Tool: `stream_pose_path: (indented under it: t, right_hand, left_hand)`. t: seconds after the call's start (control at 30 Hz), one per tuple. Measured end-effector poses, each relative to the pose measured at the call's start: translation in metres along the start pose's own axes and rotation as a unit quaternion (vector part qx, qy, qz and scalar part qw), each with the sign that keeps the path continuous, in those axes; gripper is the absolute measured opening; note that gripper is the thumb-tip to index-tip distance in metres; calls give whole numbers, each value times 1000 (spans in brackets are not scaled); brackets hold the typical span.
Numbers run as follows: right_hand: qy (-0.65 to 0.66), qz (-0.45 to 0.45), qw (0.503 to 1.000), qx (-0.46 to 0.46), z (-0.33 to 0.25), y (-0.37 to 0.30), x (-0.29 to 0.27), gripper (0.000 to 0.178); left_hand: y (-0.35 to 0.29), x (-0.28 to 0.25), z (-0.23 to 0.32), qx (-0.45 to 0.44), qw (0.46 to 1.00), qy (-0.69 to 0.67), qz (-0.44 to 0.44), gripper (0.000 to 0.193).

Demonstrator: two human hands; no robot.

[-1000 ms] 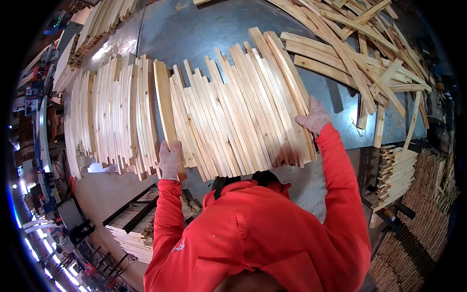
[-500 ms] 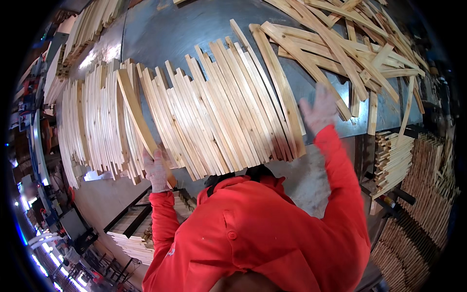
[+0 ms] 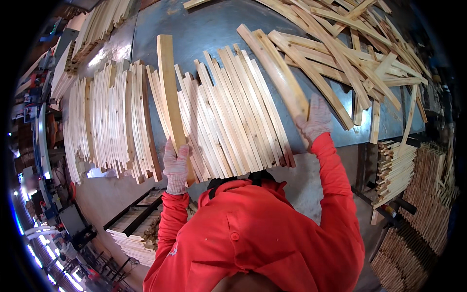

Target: The person picks up wooden planks from a pile on a metal table and stacks them onto a nearby rack. The person repeatedly gathers planks by hand and places them in an organized stack.

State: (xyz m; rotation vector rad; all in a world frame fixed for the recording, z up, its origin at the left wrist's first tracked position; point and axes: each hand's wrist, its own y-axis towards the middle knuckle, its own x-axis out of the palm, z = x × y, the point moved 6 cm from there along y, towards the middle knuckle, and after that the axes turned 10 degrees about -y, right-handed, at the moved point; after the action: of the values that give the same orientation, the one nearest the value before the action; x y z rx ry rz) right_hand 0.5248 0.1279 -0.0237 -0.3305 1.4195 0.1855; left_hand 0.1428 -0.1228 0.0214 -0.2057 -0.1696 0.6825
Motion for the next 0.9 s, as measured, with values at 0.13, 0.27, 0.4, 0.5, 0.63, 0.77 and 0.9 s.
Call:
stream_pose_path:
  t: [0.13, 0.27, 0.4, 0.5, 0.63, 0.77, 0.9]
  right_hand:
    - [-81, 104, 989, -67, -9, 0, 9, 89]
    - [-29, -27, 999, -37, -2, 18, 20, 79]
    - [219, -11, 975, -37, 11, 13, 6, 64]
    - [476, 75, 874, -67, -29, -31, -36, 50]
    - [575, 128, 806, -65, -131, -97, -57, 41]
    - [236, 343, 900, -132, -81, -78, -92, 35]
    - [-13, 98, 991, 94, 53, -2, 1, 78]
  left_hand:
    - [-9, -1, 0, 2, 1000, -8, 9, 46]
    - [-10, -7, -8, 10, 999, 4, 34, 43]
    - [-10, 32, 11, -3, 996, -83, -17, 41]
    - [-9, 85, 17, -21, 985, -158, -61, 42]
    - [-1, 145, -23, -116, 960, -196, -165, 50]
    - [-5, 168, -26, -187, 948, -256, -38, 43]
    - [25, 137, -11, -63, 975, -215, -11, 31]
